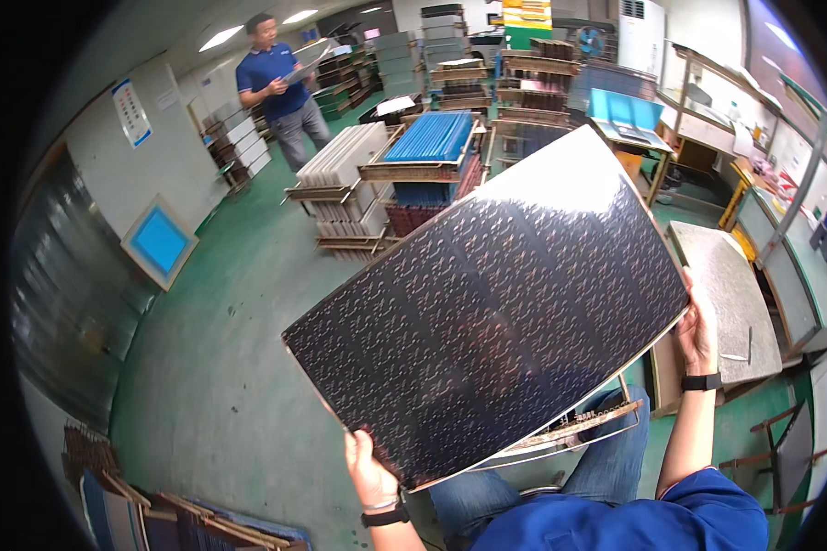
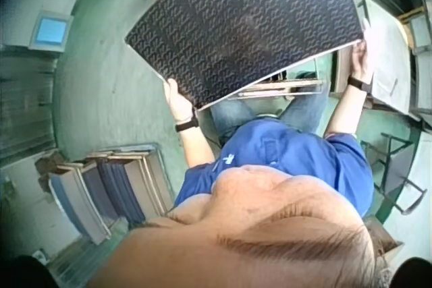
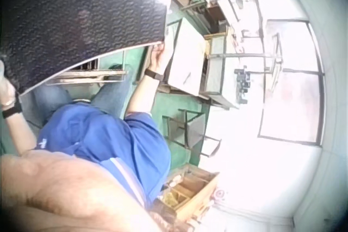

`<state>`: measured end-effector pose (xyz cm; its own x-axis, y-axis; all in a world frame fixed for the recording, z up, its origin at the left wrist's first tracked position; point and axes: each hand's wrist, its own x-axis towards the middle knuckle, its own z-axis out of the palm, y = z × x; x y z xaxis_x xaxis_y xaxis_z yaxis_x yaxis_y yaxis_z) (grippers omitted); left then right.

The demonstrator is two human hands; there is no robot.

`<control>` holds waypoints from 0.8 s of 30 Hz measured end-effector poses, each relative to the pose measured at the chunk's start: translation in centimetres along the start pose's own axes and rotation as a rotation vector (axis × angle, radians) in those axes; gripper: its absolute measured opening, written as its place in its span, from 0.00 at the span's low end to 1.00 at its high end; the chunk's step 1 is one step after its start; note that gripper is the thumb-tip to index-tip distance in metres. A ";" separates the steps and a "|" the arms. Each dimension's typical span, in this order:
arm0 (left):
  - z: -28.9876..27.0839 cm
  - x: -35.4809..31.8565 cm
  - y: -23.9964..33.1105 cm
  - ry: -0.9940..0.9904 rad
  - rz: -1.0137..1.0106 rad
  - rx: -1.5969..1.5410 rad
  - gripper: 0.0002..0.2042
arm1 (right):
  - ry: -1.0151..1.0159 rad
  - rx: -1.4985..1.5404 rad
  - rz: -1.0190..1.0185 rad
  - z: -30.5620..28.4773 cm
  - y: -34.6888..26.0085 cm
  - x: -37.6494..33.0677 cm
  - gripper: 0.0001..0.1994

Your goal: The recorder takes LED panel sheets from a rack and inspects them for defects by holding them up to the light.

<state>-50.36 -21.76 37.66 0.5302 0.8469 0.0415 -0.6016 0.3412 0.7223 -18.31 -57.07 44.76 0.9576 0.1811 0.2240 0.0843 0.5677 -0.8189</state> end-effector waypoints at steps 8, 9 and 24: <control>-1.4 1.0 1.7 0.067 0.006 0.201 0.15 | -0.005 -0.384 0.081 -1.1 -1.7 -3.0 0.22; -1.3 1.1 1.9 0.027 0.021 0.212 0.15 | -0.010 -0.396 0.079 -0.9 -1.9 -3.2 0.22; 2.0 0.1 4.1 0.120 0.126 0.669 0.18 | -0.120 -0.386 0.127 0.8 -5.0 -5.2 0.21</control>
<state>-51.57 -21.09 42.07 0.3875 0.9160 0.1041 -0.1356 -0.0551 0.9892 -23.89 -60.23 48.16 0.9302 0.3351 0.1500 0.0867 0.1966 -0.9766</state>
